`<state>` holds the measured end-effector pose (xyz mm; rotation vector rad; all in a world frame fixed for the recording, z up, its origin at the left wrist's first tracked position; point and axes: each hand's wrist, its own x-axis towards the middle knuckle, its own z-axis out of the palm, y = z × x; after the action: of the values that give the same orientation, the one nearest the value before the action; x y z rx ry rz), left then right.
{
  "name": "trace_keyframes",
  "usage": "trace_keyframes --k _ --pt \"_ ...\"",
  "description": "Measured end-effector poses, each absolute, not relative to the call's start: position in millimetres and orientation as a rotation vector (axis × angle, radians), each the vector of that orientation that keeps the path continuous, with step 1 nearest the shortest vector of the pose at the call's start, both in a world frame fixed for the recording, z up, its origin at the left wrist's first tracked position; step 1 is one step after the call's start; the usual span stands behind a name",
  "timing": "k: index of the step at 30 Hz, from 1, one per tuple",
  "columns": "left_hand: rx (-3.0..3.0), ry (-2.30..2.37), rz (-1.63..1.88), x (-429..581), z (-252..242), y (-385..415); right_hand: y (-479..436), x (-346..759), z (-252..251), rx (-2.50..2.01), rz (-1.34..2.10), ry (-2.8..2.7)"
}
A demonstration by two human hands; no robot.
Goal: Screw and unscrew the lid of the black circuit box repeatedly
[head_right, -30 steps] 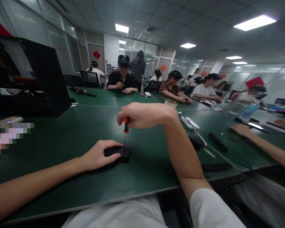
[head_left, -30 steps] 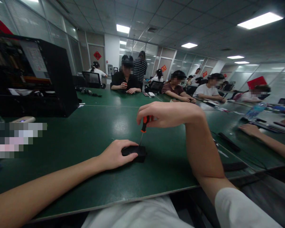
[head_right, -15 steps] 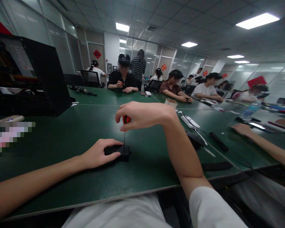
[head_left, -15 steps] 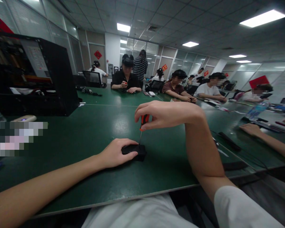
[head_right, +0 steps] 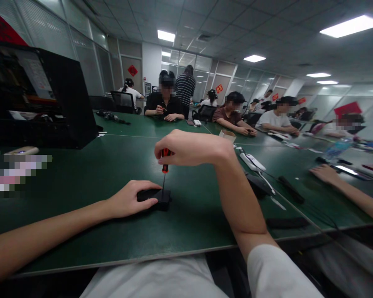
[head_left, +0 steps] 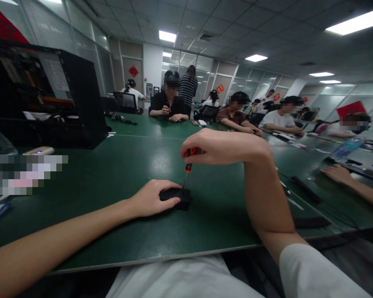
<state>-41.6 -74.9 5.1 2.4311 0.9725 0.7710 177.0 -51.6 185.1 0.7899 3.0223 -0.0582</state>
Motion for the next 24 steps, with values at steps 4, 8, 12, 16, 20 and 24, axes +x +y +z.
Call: trace_keyframes --k 4,8,12,16,20,24 --pt "2.44 0.982 0.756 -41.1 6.2 -76.0 -51.5 177.7 185.8 0.666 -0.058 3.047" --pt "2.437 0.985 0.733 -43.5 5.7 -73.8 -50.3 178.6 185.4 0.777 -0.097 3.027" --pt "2.425 0.97 0.702 -50.6 6.6 -68.6 -51.6 178.3 186.7 0.69 -0.063 3.082" --pt "2.418 0.978 0.663 -56.0 7.7 -65.6 -57.1 175.9 189.0 0.526 -0.04 3.188" --pt "2.385 1.005 0.683 -56.5 6.8 -65.9 -60.9 172.2 188.4 0.424 -0.085 3.198" --pt "2.381 1.017 0.695 -56.0 6.0 -66.8 -60.7 168.5 186.1 0.386 -0.084 3.196"
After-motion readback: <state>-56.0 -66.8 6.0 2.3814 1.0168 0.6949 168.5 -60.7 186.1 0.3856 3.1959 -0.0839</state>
